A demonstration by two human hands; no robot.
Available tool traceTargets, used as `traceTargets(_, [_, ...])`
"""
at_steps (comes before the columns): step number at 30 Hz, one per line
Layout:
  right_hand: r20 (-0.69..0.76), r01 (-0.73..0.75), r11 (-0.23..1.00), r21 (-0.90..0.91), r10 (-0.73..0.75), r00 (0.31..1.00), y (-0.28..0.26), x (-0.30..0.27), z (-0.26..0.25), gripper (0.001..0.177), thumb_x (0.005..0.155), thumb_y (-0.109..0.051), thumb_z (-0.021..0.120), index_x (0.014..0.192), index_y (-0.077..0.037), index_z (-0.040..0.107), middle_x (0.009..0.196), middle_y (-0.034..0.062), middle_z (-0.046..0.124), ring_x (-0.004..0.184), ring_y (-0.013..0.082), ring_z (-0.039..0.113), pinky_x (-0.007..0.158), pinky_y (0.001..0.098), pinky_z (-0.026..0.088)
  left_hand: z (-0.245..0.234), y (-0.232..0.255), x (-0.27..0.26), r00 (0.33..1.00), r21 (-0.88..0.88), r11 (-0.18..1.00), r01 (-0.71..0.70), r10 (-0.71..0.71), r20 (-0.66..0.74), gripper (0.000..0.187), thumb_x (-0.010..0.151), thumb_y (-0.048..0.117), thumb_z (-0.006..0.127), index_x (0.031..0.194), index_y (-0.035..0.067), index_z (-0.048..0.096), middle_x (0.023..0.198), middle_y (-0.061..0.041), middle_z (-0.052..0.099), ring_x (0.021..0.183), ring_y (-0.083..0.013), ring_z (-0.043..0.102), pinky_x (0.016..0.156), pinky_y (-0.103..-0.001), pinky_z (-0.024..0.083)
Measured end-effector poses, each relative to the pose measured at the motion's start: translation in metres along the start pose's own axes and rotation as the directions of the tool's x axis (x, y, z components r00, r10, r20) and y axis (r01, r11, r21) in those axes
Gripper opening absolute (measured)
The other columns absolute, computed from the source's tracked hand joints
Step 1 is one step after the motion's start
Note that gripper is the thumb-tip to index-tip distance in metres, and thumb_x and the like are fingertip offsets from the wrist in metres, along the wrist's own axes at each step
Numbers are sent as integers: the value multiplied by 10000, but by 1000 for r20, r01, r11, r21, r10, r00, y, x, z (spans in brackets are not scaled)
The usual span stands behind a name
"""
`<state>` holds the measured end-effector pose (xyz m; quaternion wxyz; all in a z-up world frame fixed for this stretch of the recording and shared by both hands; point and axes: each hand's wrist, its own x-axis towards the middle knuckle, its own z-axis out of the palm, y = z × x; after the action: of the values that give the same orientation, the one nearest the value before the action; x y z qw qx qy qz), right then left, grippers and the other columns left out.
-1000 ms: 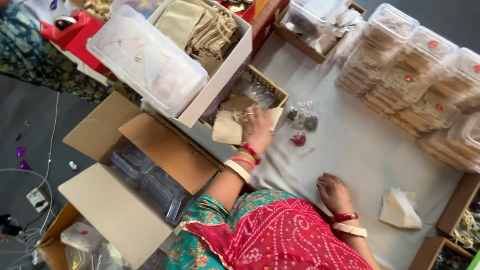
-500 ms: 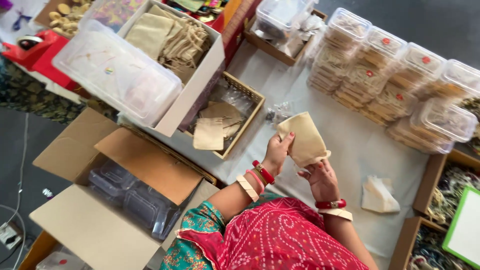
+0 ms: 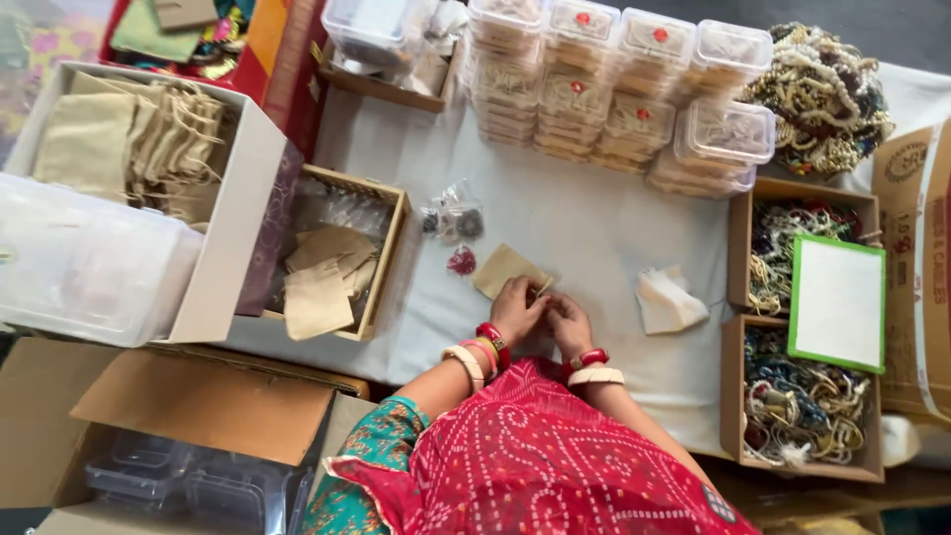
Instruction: The person packs small items into beige drawstring pouches and places them into clear plastic containers. They repeatedly reach into a cardboard box to retrieve containers and return to the table to pack items, organizing the filled containers into stacks.
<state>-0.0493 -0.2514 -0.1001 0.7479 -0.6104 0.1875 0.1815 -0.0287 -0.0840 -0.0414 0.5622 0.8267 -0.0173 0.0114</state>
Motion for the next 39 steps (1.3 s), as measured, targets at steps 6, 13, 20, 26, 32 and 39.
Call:
traceTargets(6, [17,144,988,-62,-144,989,-29,-23,30,280,983,-136,647,1243,-35,638,998,62,721,777,119,677,634,252,552,11,-54,11,940,-447,828,339,-290,178,153,925,174,744,1005,58,686,861,-31,724,758,-144,671,683,-298,549])
traceTargets(13, [26,-6,999,-34,7,1000,-61,-24,35,216,945,-128,675,1129,-23,630,902,75,724,673,141,691,545,274,547,13,-78,10,883,-723,507,469,-298,364,158,978,168,736,1051,36,691,825,20,680,667,-70,560,584,-240,445])
traceTargets(20, [-81,110,955,-274,-137,987,-115,-18,38,208,916,-50,626,1121,-23,647,882,87,726,614,159,684,499,291,537,-77,53,5,996,-221,975,-34,51,71,308,912,201,760,1198,102,700,1057,-48,711,927,-151,655,829,-282,539])
traceTargets(26, [33,81,994,-71,-78,996,-140,-37,63,186,928,-28,590,1100,-19,659,919,76,717,672,150,698,540,293,570,-96,101,4,866,226,848,-479,498,-32,973,562,440,833,1387,62,480,1350,-178,525,1275,-384,452,1022,-504,270])
traceTargets(32, [117,11,1000,-19,-9,993,-148,-23,66,156,965,-73,589,1109,-39,640,950,69,717,703,166,697,597,293,578,-99,70,13,915,368,853,-371,402,-9,546,860,240,771,1355,163,555,1230,-4,610,1209,-215,572,1076,-467,305])
traceTargets(39, [201,261,882,-391,-195,960,-143,66,100,215,978,-120,639,1182,-84,695,1049,62,697,875,152,708,712,300,563,-133,48,27,929,282,955,-93,185,-320,504,804,230,821,1247,171,590,1194,-1,658,1142,-243,591,1014,-451,331])
